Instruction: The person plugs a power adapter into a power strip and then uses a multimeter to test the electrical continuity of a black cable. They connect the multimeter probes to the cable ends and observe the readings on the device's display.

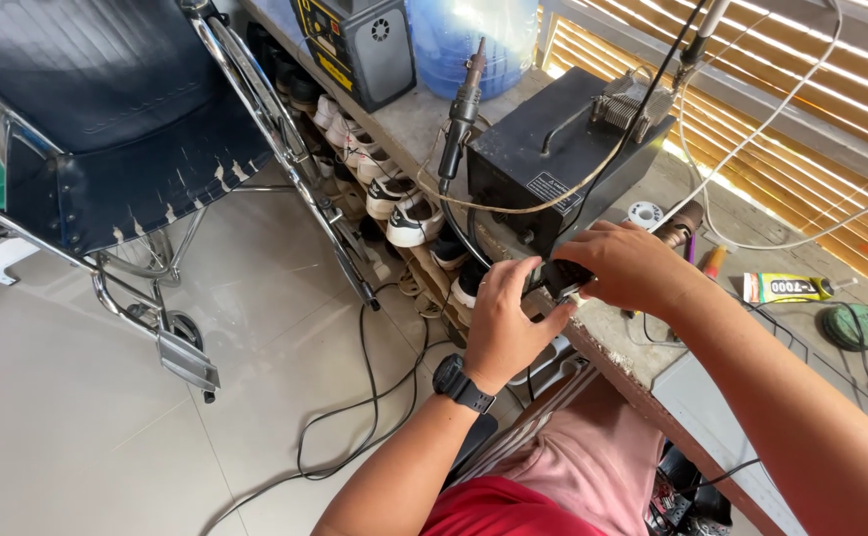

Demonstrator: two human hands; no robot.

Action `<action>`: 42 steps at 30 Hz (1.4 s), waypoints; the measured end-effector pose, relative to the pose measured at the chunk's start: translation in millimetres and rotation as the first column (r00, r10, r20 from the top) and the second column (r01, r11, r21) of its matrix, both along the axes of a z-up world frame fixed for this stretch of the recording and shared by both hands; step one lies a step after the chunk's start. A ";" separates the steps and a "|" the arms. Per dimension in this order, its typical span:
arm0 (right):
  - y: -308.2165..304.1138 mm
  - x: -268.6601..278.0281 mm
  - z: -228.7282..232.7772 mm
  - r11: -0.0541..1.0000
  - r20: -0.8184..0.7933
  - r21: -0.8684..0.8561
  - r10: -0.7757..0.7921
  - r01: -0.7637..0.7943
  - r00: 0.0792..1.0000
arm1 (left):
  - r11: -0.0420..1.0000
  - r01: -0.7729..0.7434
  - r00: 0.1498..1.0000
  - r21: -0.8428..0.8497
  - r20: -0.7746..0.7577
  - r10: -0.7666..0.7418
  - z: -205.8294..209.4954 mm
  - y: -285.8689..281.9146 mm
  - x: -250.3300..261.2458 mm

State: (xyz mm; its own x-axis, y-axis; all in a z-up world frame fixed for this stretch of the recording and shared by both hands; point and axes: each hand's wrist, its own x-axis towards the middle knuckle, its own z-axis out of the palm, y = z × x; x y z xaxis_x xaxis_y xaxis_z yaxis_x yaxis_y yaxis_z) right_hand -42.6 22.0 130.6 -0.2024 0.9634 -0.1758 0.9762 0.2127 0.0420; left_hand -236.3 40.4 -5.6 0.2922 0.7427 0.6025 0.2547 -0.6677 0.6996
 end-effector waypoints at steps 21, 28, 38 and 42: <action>-6.6 17.0 -41.5 0.994 -0.191 0.105 0.001 0.019 0.982 | 0.999 -0.053 0.995 -0.011 -0.088 0.051 3.5 0.8 9.8; -14.3 15.9 -34.7 0.993 -0.213 0.113 0.004 0.021 0.977 | 0.997 -0.058 0.996 0.043 -0.071 0.061 3.7 0.6 15.3; -15.8 20.3 -40.5 0.993 -0.209 0.117 -0.008 0.033 0.978 | 0.997 -0.065 0.996 0.039 -0.056 0.067 -1.9 4.6 17.9; -16.4 20.4 -40.3 0.993 -0.227 0.112 -0.008 0.034 0.974 | 0.998 -0.052 0.997 0.025 -0.062 0.054 -0.9 4.4 16.8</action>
